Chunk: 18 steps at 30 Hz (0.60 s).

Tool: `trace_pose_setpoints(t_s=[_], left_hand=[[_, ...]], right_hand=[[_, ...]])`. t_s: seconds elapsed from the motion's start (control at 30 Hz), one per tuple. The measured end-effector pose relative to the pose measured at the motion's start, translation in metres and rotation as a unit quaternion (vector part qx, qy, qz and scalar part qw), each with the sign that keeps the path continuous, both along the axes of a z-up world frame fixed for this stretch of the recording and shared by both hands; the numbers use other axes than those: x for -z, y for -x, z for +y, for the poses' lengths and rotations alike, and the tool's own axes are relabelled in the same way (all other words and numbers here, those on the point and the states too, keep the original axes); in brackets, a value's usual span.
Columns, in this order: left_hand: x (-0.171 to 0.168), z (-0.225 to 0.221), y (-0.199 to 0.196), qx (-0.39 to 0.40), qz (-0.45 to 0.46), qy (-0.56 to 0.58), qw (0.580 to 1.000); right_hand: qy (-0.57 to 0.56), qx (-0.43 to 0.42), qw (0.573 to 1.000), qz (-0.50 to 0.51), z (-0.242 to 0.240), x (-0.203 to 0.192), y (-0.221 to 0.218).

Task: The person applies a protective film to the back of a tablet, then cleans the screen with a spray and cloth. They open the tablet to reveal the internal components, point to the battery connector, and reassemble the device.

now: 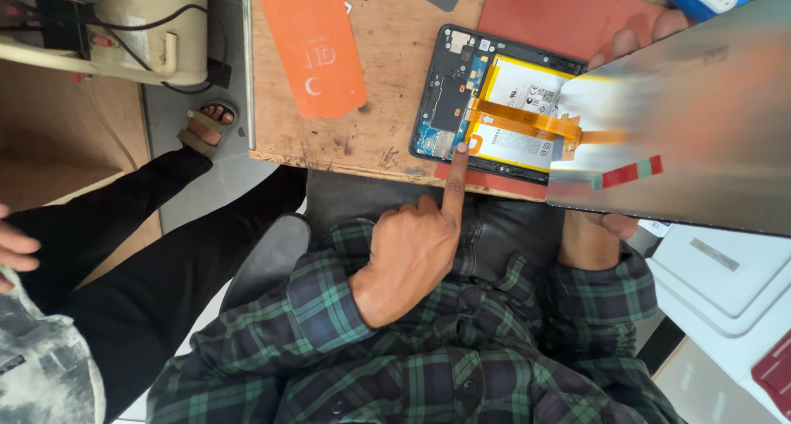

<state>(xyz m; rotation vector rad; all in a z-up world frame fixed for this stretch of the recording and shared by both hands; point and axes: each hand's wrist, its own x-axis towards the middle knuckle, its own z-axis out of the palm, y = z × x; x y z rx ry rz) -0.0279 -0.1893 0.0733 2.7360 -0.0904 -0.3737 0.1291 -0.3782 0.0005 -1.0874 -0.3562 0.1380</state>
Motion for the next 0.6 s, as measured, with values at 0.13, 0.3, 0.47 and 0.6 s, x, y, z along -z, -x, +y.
trace_pose_setpoints(t_s=[0.13,0.3,0.47,0.6], left_hand=[[0.001,-0.002,0.001,-0.003,-0.004,-0.006,1.0],[0.003,-0.006,0.003,0.003,0.007,-0.017,1.0],[0.002,-0.006,0.003,-0.005,0.0,-0.019,1.0],[0.002,-0.007,0.002,-0.012,0.008,-0.01,1.0]], right_hand=[[0.0,0.005,1.0,0.001,-0.002,-0.002,0.0],[0.002,0.01,1.0,0.004,-0.003,-0.006,0.006],[-0.002,0.008,1.0,0.002,-0.001,-0.011,0.01],[-0.001,0.008,1.0,0.003,-0.002,-0.013,0.012]])
